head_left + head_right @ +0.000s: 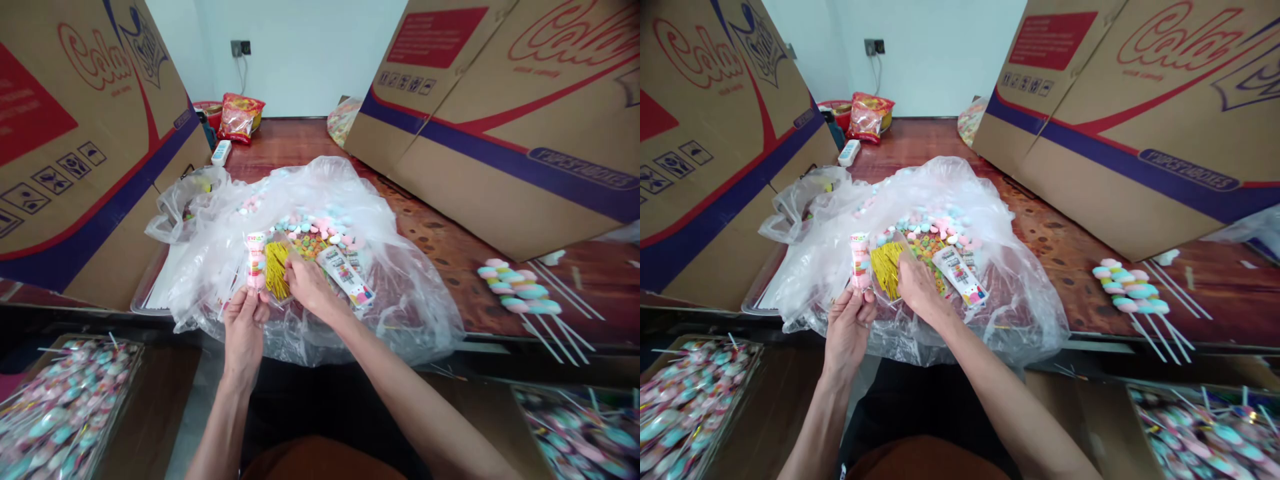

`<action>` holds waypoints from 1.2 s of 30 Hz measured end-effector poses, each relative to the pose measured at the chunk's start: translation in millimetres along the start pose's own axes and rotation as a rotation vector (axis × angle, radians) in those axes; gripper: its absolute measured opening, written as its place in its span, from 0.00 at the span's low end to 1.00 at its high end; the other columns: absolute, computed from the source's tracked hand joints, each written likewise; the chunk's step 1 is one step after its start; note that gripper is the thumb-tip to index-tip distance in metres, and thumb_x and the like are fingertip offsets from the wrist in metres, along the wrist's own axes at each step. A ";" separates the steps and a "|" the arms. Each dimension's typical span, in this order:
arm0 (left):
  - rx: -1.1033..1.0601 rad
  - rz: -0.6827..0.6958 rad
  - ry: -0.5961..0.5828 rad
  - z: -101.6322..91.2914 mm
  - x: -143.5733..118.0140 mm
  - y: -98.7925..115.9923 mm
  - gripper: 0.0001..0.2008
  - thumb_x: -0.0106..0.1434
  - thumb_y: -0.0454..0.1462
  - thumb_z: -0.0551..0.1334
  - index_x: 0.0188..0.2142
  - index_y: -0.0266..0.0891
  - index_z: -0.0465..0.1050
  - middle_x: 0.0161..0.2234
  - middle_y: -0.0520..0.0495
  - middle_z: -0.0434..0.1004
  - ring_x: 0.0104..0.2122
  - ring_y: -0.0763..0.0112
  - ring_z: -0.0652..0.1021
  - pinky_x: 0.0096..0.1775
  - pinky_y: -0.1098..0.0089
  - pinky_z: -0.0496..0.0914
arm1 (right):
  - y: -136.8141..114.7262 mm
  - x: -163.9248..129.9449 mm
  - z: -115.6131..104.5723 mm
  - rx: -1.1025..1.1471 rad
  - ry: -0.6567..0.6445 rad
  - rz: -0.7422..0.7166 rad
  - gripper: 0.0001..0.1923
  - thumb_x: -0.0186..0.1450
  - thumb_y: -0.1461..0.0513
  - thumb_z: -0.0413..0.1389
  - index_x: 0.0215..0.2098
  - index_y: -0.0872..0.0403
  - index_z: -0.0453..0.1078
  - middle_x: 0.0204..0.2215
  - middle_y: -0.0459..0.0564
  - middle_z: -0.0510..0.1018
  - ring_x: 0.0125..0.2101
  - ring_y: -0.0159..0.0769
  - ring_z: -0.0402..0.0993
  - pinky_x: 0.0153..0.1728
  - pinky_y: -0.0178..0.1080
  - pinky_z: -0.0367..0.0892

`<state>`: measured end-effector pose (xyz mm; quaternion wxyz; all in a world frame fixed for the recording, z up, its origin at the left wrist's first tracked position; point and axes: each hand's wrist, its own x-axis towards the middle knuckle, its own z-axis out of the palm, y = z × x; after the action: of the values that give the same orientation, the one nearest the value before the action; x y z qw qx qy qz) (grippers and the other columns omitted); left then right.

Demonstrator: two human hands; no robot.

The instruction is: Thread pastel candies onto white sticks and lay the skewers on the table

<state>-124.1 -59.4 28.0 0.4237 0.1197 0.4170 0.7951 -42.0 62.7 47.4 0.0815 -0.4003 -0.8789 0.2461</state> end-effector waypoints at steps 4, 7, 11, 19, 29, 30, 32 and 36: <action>0.009 0.008 0.015 3.1 0.8 -1.2 0.11 0.53 0.39 0.73 0.30 0.35 0.76 0.26 0.52 0.71 0.20 0.84 0.59 0.23 0.80 0.56 | 1.9 0.2 0.2 0.034 0.042 0.020 0.12 0.68 0.69 0.49 0.46 0.58 0.71 0.38 0.56 0.81 0.40 0.42 0.77 0.40 0.38 0.63; 0.008 0.022 0.027 3.6 1.6 -1.6 0.11 0.52 0.39 0.74 0.28 0.35 0.74 0.26 0.52 0.71 0.20 0.85 0.58 0.23 0.80 0.56 | 1.7 1.6 0.7 0.055 0.075 0.003 0.10 0.66 0.70 0.51 0.42 0.58 0.73 0.36 0.55 0.81 0.38 0.40 0.76 0.39 0.37 0.63; 0.022 0.025 0.029 3.3 3.3 -3.0 0.12 0.52 0.39 0.74 0.28 0.36 0.74 0.25 0.52 0.71 0.20 0.84 0.58 0.22 0.80 0.56 | 3.7 3.3 3.3 0.110 0.129 -0.030 0.10 0.64 0.71 0.51 0.37 0.57 0.74 0.34 0.53 0.81 0.36 0.39 0.75 0.38 0.36 0.62; 0.055 0.047 0.067 1.8 6.5 -7.6 0.13 0.53 0.39 0.72 0.33 0.38 0.70 0.24 0.54 0.72 0.18 0.85 0.58 0.22 0.79 0.54 | 14.9 6.2 13.8 0.218 0.261 -0.079 0.10 0.67 0.68 0.50 0.36 0.54 0.73 0.28 0.49 0.78 0.29 0.38 0.73 0.31 0.36 0.60; 0.049 0.054 0.095 3.8 6.1 -8.6 0.14 0.53 0.36 0.70 0.34 0.41 0.67 0.23 0.55 0.73 0.17 0.84 0.59 0.23 0.79 0.53 | 18.3 7.0 15.9 0.057 0.318 -0.097 0.13 0.64 0.72 0.48 0.37 0.53 0.72 0.26 0.52 0.78 0.27 0.38 0.72 0.29 0.37 0.60; 0.048 0.050 0.097 4.2 6.4 -8.8 0.14 0.52 0.36 0.70 0.34 0.41 0.67 0.23 0.55 0.72 0.17 0.84 0.59 0.23 0.79 0.53 | 19.0 6.6 14.9 0.072 0.332 -0.090 0.13 0.63 0.72 0.48 0.37 0.54 0.72 0.27 0.52 0.78 0.27 0.39 0.72 0.29 0.37 0.61; 0.044 0.045 0.096 5.0 6.7 -9.0 0.14 0.52 0.36 0.70 0.34 0.41 0.67 0.23 0.55 0.72 0.17 0.84 0.58 0.23 0.79 0.52 | 20.7 2.1 11.3 0.175 0.399 -0.077 0.12 0.63 0.72 0.49 0.36 0.53 0.71 0.27 0.52 0.78 0.27 0.39 0.72 0.29 0.38 0.63; 0.046 0.016 0.060 9.1 4.6 -10.2 0.14 0.54 0.36 0.69 0.35 0.42 0.65 0.24 0.56 0.71 0.18 0.84 0.59 0.23 0.79 0.52 | 22.5 -25.0 2.0 0.739 0.398 -0.048 0.05 0.65 0.64 0.52 0.37 0.53 0.71 0.26 0.47 0.77 0.21 0.33 0.70 0.23 0.35 0.64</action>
<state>-116.2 -47.7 25.1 0.4018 0.1087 0.4468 0.7919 -11.0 55.9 35.7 0.3935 -0.3633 -0.7077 0.4608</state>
